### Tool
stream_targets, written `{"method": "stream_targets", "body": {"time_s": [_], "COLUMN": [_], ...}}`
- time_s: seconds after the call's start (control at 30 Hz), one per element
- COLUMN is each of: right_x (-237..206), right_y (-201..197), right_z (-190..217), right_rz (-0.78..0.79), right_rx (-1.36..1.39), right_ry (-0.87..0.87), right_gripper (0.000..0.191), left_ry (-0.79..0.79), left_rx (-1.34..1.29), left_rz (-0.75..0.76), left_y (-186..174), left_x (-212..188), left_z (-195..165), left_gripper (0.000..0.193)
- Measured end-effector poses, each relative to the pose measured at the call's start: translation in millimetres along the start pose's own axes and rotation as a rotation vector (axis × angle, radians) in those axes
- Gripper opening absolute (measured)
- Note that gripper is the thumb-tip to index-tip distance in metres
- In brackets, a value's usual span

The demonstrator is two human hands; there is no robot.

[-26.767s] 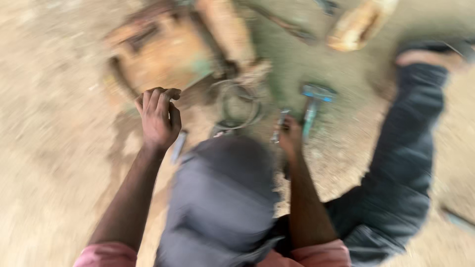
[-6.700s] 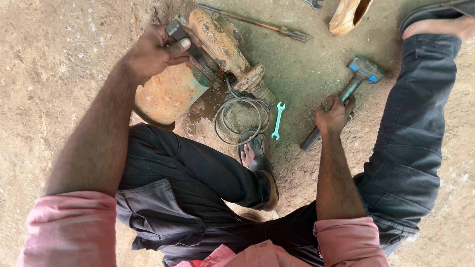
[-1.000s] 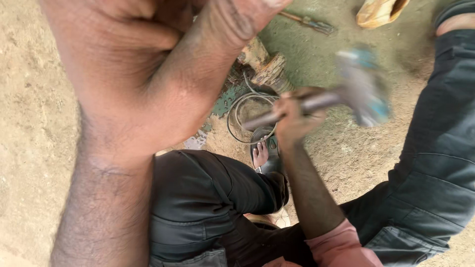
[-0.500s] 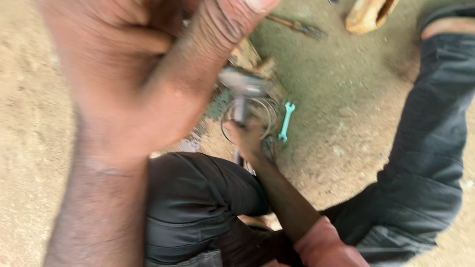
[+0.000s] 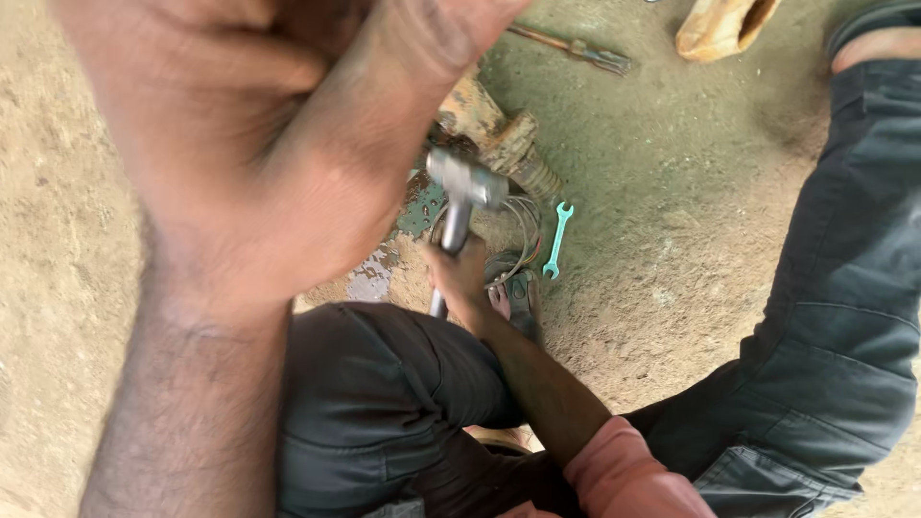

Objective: The person uses a wrench and hammer to loosen and remove bolts from a rusty cylindrical machine part. They repeatedly strike the bolts with a hammer and adjust the wrench, eventually detaching a section of the machine.

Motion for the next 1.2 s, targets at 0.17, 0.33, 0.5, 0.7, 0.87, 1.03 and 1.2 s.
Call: {"method": "stream_targets", "body": {"time_s": [0.17,0.33,0.5,0.7,0.87,1.03,1.2], "right_x": [-14,-19,-18,-15,-13,0,20], "right_y": [-11,-64,-100,-2,-29,-71,-194], "right_z": [32,116,145,12,10,89,132], "right_rz": [0.118,-0.094,-0.205,0.038,0.121,-0.079,-0.247], "right_rx": [0.282,0.554,0.488,0.299,0.017,0.146,-0.49], "right_ry": [-0.229,-0.603,-1.115,-0.148,-0.147,-0.398,-0.465], "right_gripper": [0.015,0.025,0.025,0.019,0.011,0.014,0.015], "left_ry": [-0.009,0.002,-0.004,0.013,0.008,0.044,0.055], "left_rx": [0.019,0.034,0.037,0.039,0.066,0.112,0.168], "left_rz": [-0.009,-0.019,-0.012,-0.007,-0.018,-0.024,-0.019], "left_y": [-7,-16,-10,1,-1,-3,-6], "left_x": [-3,-14,-13,6,5,1,9], "left_z": [-7,5,19,5,-4,11,19], "left_gripper": [0.015,0.017,0.019,0.021,0.023,0.025,0.026]}}
Point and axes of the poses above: each hand's wrist, its own x-axis towards the middle knuckle, its own y-axis out of the palm, z = x × y, the point moved 2 cm from there along x, towards the middle knuckle, and after that the axes turned 10 degrees about z, right-handed, at the moved point
